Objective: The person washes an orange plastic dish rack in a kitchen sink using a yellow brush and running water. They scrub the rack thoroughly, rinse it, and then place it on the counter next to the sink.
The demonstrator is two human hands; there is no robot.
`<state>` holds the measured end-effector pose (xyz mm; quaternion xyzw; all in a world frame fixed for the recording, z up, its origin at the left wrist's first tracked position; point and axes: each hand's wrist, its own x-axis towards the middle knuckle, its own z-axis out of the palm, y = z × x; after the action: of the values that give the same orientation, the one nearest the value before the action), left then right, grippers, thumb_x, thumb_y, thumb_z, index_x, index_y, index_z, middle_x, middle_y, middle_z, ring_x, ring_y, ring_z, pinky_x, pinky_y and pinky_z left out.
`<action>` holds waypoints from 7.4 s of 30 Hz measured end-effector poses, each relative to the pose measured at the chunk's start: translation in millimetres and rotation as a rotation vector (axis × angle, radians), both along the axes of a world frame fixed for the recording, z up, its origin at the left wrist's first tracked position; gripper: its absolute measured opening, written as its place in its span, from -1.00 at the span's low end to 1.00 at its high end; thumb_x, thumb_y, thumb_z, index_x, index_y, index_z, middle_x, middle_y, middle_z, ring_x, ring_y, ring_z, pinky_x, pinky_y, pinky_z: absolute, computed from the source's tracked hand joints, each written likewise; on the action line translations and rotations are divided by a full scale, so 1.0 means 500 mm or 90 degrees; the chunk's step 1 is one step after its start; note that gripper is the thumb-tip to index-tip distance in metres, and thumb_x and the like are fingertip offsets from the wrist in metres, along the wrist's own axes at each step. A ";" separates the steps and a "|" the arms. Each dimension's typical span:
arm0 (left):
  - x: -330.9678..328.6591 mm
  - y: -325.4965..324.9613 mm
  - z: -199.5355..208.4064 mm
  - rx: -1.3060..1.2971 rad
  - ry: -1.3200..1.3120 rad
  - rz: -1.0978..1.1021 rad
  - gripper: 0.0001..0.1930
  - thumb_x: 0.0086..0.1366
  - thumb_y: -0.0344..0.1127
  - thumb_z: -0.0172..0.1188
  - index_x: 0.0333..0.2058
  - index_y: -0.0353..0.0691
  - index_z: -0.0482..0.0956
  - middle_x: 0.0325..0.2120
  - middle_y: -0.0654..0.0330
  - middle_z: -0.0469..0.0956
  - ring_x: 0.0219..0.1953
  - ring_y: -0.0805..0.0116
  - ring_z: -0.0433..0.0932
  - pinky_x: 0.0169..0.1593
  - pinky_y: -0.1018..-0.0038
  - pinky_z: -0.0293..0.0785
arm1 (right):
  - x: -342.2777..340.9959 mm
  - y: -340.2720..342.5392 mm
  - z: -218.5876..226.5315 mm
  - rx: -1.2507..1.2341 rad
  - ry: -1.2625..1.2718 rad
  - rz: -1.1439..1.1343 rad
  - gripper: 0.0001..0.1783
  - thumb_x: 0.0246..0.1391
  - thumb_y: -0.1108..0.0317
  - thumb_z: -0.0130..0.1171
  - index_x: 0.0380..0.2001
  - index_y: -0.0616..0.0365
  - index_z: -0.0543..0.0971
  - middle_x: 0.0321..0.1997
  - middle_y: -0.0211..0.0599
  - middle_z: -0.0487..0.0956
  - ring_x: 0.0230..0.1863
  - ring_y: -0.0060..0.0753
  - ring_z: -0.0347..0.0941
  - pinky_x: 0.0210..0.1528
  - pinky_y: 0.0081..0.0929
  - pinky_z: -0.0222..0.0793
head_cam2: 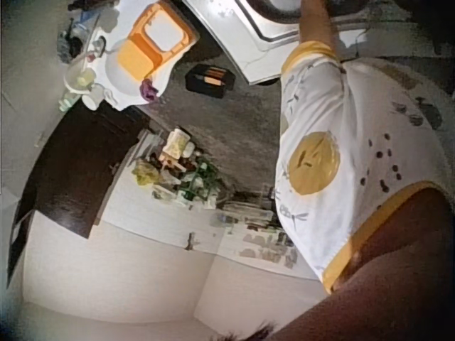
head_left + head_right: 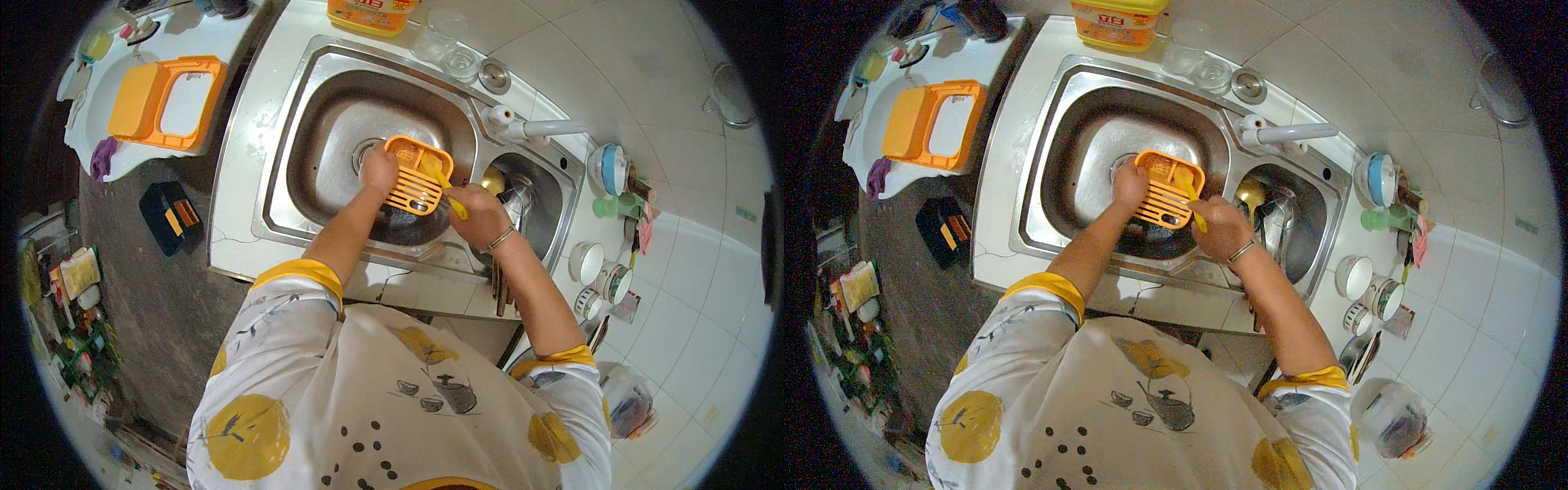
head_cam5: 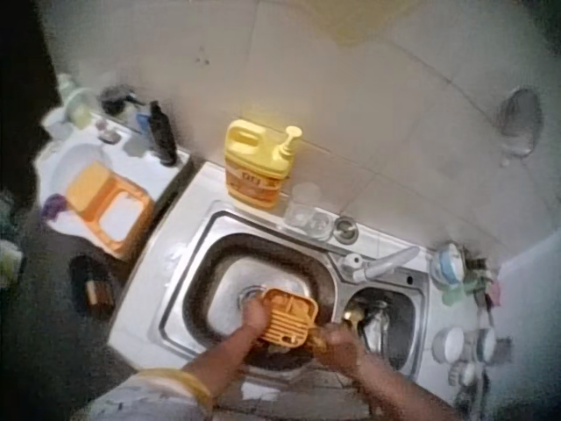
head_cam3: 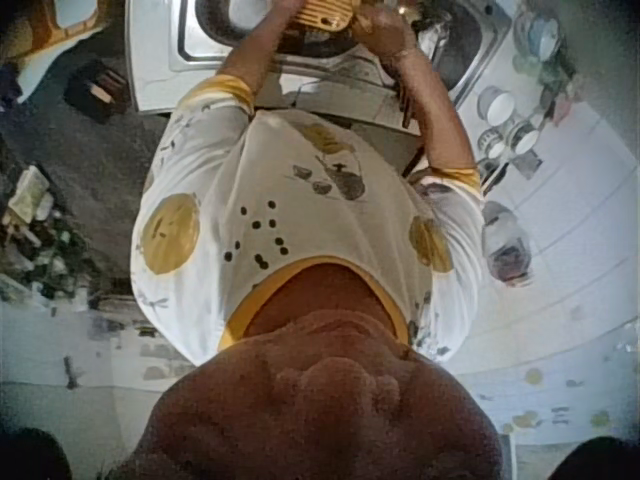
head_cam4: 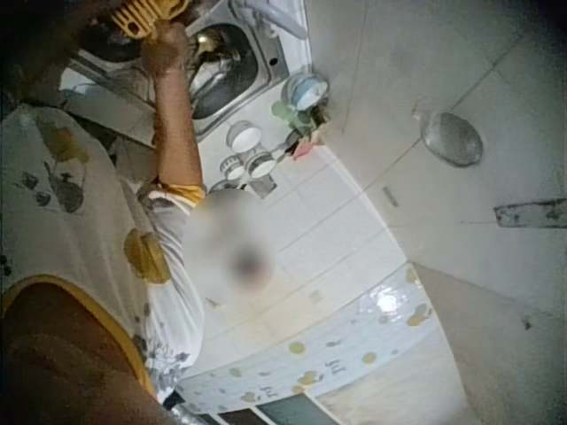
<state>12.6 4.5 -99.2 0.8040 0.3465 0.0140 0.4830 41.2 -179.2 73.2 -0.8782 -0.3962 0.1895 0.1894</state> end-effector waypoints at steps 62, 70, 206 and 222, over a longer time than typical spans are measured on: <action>0.035 -0.011 0.018 0.037 0.015 -0.027 -0.75 0.20 -0.28 -0.03 -0.18 -0.22 0.47 -0.38 -0.13 0.55 -0.29 -0.14 0.52 -0.18 0.12 0.41 | 0.061 -0.015 -0.016 0.151 0.252 -0.366 -0.70 0.01 0.20 0.09 -0.36 0.25 0.57 -0.39 0.03 0.57 -0.30 -0.02 0.53 -0.19 -0.25 0.42; 0.039 -0.007 0.024 0.026 0.037 -0.039 -0.77 0.19 -0.29 -0.02 -0.24 -0.29 0.46 -0.38 -0.16 0.53 -0.28 -0.15 0.51 -0.19 0.07 0.40 | 0.066 0.060 -0.171 0.110 0.060 -0.367 -0.71 -0.01 0.19 0.09 -0.34 0.19 0.58 -0.38 0.02 0.57 -0.33 0.10 0.49 -0.22 -0.26 0.41; -0.037 -0.041 0.016 -0.189 -0.204 -0.113 -0.65 0.24 -0.48 -0.10 0.01 -0.35 0.35 -0.14 -0.05 0.49 -0.09 0.14 0.47 0.03 0.39 0.33 | 0.045 0.092 -0.068 0.437 0.463 -0.634 -0.73 0.04 0.20 0.17 -0.40 0.23 0.50 -0.62 -0.22 0.54 -0.71 -0.54 0.44 -0.68 -0.65 0.35; -0.066 -0.043 0.050 -0.199 -0.172 -0.186 -0.35 0.14 -0.35 0.15 0.20 -0.26 0.12 0.05 -0.19 0.30 0.05 -0.04 0.37 0.12 0.32 0.29 | 0.016 -0.013 -0.071 0.462 0.582 -0.557 -0.64 0.19 0.16 -0.04 -0.14 0.25 0.40 -0.47 -0.20 0.54 -0.58 -0.51 0.48 -0.58 -0.65 0.43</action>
<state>-20.3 -17.1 -74.1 0.7520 0.1569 -0.0022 0.6402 49.4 -185.6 37.5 -0.6713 0.0719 0.3010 0.6734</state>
